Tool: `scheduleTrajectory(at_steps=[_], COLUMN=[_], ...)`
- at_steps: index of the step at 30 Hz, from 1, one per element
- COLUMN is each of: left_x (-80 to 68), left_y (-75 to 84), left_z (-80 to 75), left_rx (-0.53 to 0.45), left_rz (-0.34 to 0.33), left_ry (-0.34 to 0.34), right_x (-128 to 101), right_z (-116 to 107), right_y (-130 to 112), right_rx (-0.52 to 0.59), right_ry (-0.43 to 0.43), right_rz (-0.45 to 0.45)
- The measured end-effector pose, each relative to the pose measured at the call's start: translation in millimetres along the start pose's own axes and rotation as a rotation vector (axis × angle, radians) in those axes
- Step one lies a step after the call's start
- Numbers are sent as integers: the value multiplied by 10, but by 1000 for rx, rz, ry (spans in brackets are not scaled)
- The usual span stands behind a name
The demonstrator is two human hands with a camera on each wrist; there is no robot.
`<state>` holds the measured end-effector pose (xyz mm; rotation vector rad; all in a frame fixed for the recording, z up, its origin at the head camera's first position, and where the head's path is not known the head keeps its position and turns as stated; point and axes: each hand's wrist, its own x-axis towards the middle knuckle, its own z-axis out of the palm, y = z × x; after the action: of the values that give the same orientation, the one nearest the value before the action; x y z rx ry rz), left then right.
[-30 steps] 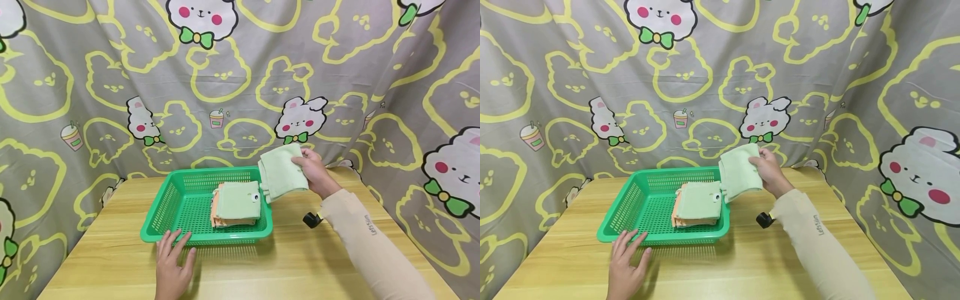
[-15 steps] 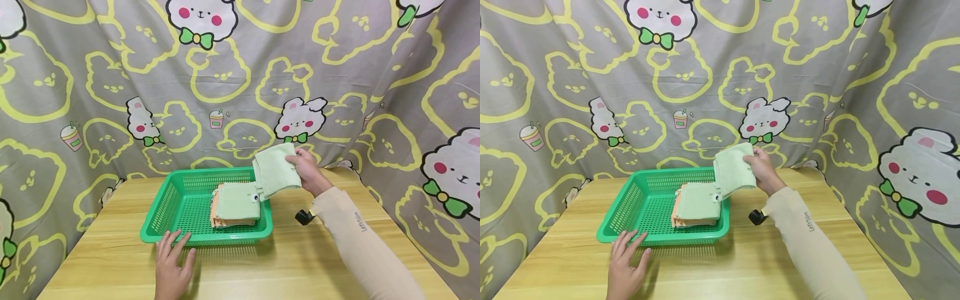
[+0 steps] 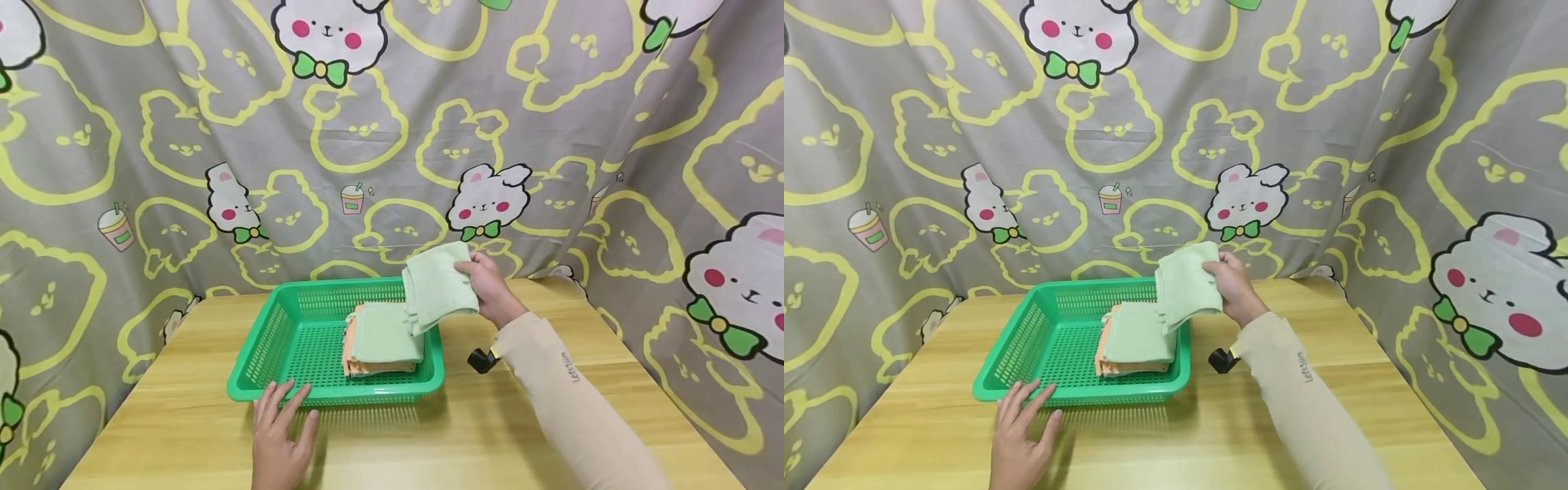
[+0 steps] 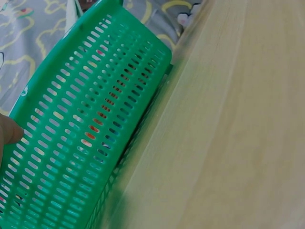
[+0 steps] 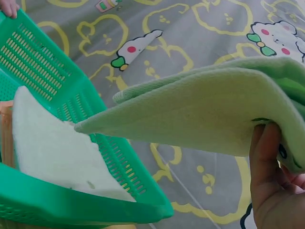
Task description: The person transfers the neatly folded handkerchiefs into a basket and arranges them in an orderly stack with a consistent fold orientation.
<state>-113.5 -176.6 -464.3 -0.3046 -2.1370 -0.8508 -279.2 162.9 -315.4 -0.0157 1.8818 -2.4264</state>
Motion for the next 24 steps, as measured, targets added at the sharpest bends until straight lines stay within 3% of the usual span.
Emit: scheduleTrajectory(at_steps=[24], left_x=[-12], left_y=[-5], left_z=[-15], left_rx=[-1], left_rz=[-10], left_ry=[-13], right_x=[87], right_z=[233], right_y=[225], right_rx=[57], right_ry=[32], right_rz=[34])
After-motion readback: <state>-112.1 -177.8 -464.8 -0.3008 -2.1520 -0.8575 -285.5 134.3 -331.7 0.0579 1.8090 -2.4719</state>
